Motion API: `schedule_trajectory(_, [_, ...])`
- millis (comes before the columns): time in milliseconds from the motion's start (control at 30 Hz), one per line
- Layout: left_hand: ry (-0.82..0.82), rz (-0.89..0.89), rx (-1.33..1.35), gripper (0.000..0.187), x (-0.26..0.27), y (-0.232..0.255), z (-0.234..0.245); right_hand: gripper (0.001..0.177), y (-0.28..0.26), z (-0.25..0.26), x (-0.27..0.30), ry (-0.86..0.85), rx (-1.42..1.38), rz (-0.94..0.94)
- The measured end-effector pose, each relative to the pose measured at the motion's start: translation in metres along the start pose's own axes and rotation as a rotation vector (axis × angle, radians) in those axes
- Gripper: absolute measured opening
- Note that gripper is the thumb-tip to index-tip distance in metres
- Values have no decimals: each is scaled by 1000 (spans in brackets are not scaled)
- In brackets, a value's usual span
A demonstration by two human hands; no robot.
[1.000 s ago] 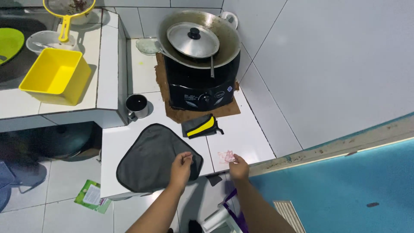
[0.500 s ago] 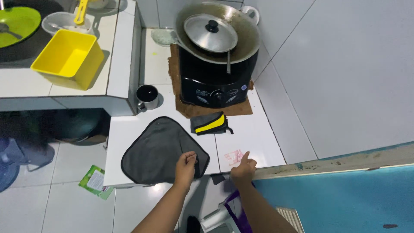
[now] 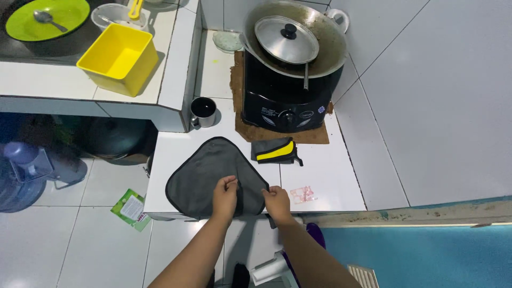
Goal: Organizing various household items including clothes, a mug, and a child's seat across different rooms.
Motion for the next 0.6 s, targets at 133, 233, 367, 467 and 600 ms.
schedule_trajectory(133, [3, 51, -121, 25, 18, 18, 1, 18, 17, -18, -17, -32, -89, 41])
schedule_trajectory(233, [-34, -228, -177, 26, 24, 38, 1, 13, -8, -12, -8, -95, -177, 69])
schedule_trajectory(367, [-167, -811, -459, 51, 56, 111, -8, 15, -52, 10, 13, -279, -447, 141])
schedule_trajectory(467, [-336, -1027, -601, 55, 65, 142, -17, 15, -76, 30, 15, -334, -469, 179])
schedule_trajectory(600, [-534, -959, -861, 47, 72, 163, -20, 18, -115, 67, 29, -410, -501, 215])
Point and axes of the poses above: each hand's wrist, its own x-axis away from the middle knuckle, its own z-axis out of the back of the hand, y = z × x, the point moved 5 cm from there along -x, towards the middle knuckle, and after that the axes turned 11 degrees about y, right-handed, at the moved point
